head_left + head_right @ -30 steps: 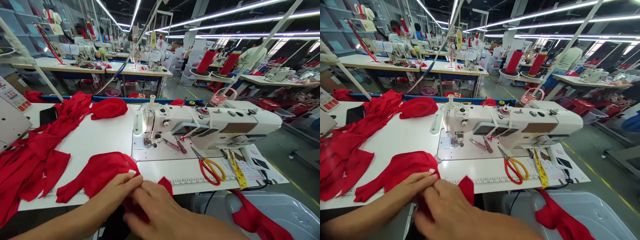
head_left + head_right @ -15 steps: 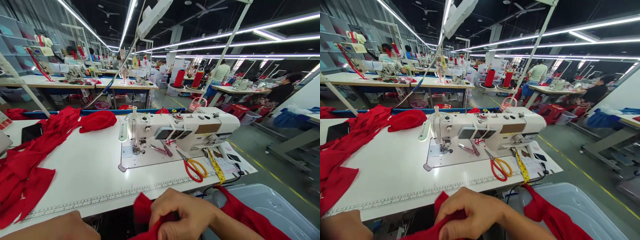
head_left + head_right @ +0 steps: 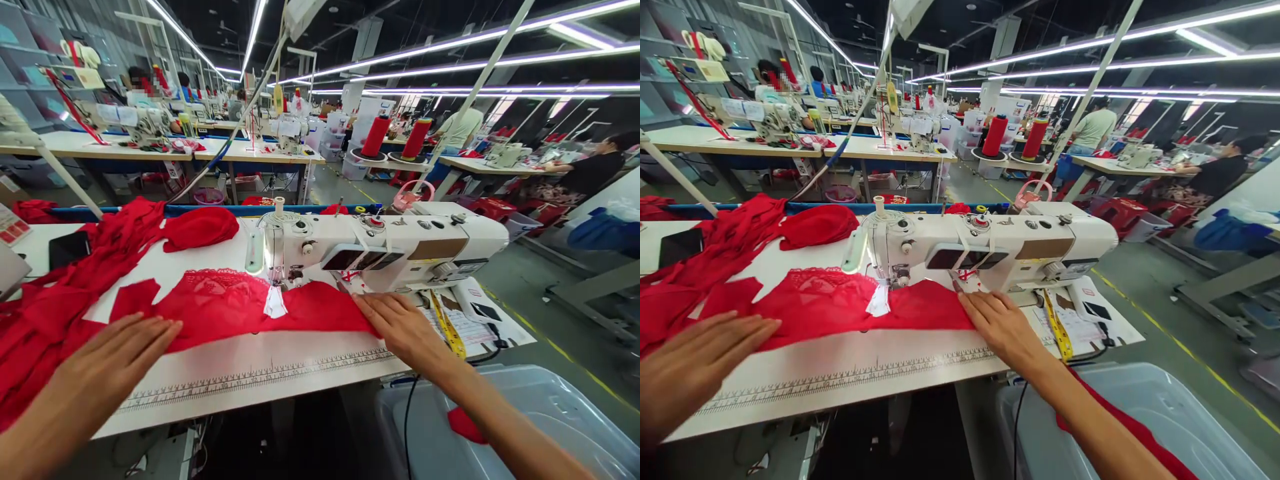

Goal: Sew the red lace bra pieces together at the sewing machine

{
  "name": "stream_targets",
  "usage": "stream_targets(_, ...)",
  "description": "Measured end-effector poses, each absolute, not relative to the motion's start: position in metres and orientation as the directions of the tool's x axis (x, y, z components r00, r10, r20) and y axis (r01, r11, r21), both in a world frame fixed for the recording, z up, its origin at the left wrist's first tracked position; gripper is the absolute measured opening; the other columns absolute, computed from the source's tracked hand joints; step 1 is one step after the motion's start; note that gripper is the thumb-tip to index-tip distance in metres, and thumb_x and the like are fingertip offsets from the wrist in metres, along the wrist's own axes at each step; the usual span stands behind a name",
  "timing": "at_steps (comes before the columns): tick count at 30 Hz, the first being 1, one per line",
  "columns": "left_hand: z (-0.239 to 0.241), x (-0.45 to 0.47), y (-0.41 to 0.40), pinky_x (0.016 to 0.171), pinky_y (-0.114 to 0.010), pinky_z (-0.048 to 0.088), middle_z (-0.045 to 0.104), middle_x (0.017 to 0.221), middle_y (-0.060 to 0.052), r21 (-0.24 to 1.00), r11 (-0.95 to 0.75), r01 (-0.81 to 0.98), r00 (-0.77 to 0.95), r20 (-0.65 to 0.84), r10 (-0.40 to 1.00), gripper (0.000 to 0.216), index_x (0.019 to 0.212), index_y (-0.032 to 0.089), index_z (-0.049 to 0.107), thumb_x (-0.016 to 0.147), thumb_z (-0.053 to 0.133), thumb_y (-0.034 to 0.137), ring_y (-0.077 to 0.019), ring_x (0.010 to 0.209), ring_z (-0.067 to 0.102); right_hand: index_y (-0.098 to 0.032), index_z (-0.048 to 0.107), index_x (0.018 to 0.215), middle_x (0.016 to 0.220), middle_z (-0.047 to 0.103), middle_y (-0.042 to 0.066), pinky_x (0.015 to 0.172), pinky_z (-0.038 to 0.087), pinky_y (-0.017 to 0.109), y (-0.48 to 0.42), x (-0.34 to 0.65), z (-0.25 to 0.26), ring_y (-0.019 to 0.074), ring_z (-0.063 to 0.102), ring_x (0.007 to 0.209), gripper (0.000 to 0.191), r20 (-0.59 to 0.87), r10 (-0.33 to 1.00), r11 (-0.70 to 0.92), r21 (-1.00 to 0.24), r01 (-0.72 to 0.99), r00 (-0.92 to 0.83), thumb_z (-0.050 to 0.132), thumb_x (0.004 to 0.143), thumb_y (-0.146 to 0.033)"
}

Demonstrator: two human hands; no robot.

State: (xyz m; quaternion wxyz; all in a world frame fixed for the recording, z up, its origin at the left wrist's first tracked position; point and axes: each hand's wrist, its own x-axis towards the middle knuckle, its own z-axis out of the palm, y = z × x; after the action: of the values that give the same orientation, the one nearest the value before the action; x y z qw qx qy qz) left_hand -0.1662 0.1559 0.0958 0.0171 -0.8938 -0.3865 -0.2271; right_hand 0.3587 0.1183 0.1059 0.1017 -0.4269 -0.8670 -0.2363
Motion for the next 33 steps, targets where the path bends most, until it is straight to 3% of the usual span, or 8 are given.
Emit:
stream_targets(2,0.072,-0.157,0.137,0.116,-0.048,0.042,0.056,0.147,0.003,-0.087,-0.741,0.666,0.722,0.327,0.610,0.081,0.153,0.038,0.038,0.082,0.038,0.000,-0.0247,0.132,0.057,-0.011,0.045,0.148,0.138,0.062,0.018,0.101,0.050,0.052,0.107,0.357,0.091,0.0304,0.060,0.125,0.060,0.270,0.725,0.585,0.247,0.773,-0.634,0.041,0.089,0.001)
stream_targets(4,0.063,-0.144,0.119,0.116,-0.045,0.043,0.049,0.153,-0.005,-0.155,-0.735,0.660,0.746,0.248,0.618,0.082,0.156,0.029,0.034,0.080,0.042,0.000,-0.0274,0.138,0.051,-0.014,0.040,0.152,0.147,0.053,0.019,0.104,0.048,0.056,0.095,0.351,0.090,0.0326,0.054,0.133,0.060,0.179,0.749,0.629,0.109,0.770,-0.637,0.048,0.093,-0.011)
stream_targets(7,0.076,-0.113,0.109,0.112,-0.041,0.048,0.046,0.155,-0.009,-0.079,-0.783,0.616,0.767,0.285,0.575,0.066,0.153,0.022,0.041,0.089,0.050,0.012,-0.0298,0.141,0.047,-0.022,0.041,0.152,0.153,0.048,0.013,0.110,0.046,0.051,0.089,0.324,0.106,0.0285,0.047,0.140,0.054,0.228,0.753,0.653,-0.144,0.743,-0.617,0.053,0.100,-0.025)
stream_targets(11,0.086,-0.052,0.135,0.109,-0.029,0.050,0.066,0.133,-0.008,0.113,-0.890,0.441,0.774,0.454,0.441,0.052,0.146,0.021,0.048,0.098,0.041,0.004,-0.0176,0.128,0.059,-0.024,0.061,0.129,0.124,0.068,0.008,0.097,0.056,0.034,0.108,0.265,0.103,0.0179,0.064,0.115,0.036,0.464,0.739,0.667,-0.400,0.628,-0.489,0.042,0.101,-0.010)
stream_targets(13,0.073,-0.025,0.154,0.107,-0.036,0.053,0.066,0.132,-0.009,0.153,-0.891,0.427,0.781,0.434,0.449,0.052,0.148,0.023,0.045,0.101,0.034,0.005,-0.0199,0.125,0.061,-0.020,0.064,0.122,0.119,0.070,0.010,0.094,0.059,0.037,0.124,0.242,0.083,0.0211,0.065,0.110,0.031,0.447,0.742,0.663,-0.377,0.647,-0.500,0.043,0.102,-0.013)
stream_targets(18,0.030,-0.008,0.169,0.117,-0.058,0.039,0.043,0.156,-0.014,0.220,-0.698,0.682,0.649,0.259,0.715,0.055,0.156,0.021,0.030,0.106,0.039,0.040,-0.0315,0.146,0.038,-0.013,0.063,0.128,0.128,0.067,0.015,0.104,0.054,0.048,0.150,0.241,0.047,0.0271,0.061,0.121,0.032,0.383,0.744,0.657,-0.276,0.701,-0.547,0.045,0.102,-0.018)
stream_targets(27,0.049,-0.016,0.166,0.114,-0.035,0.046,0.056,0.145,-0.008,0.437,-0.730,0.525,0.664,0.326,0.673,0.045,0.150,0.025,0.037,0.106,0.044,0.031,-0.0182,0.135,0.052,-0.022,0.062,0.128,0.121,0.069,0.009,0.100,0.055,0.041,0.153,0.238,0.069,0.0211,0.062,0.116,0.029,0.393,0.694,0.705,-0.543,0.457,-0.603,0.046,0.104,-0.018)
stream_targets(33,0.056,-0.033,0.186,0.113,-0.048,0.042,0.045,0.156,-0.008,0.410,-0.675,0.613,0.739,0.006,0.674,0.062,0.152,0.030,0.039,0.098,0.053,0.057,-0.0302,0.144,0.040,-0.022,0.054,0.143,0.143,0.058,0.011,0.114,0.043,0.045,0.162,0.246,0.067,0.0255,0.051,0.134,0.047,0.120,0.701,0.627,-0.574,0.527,-0.703,0.063,0.098,-0.035)
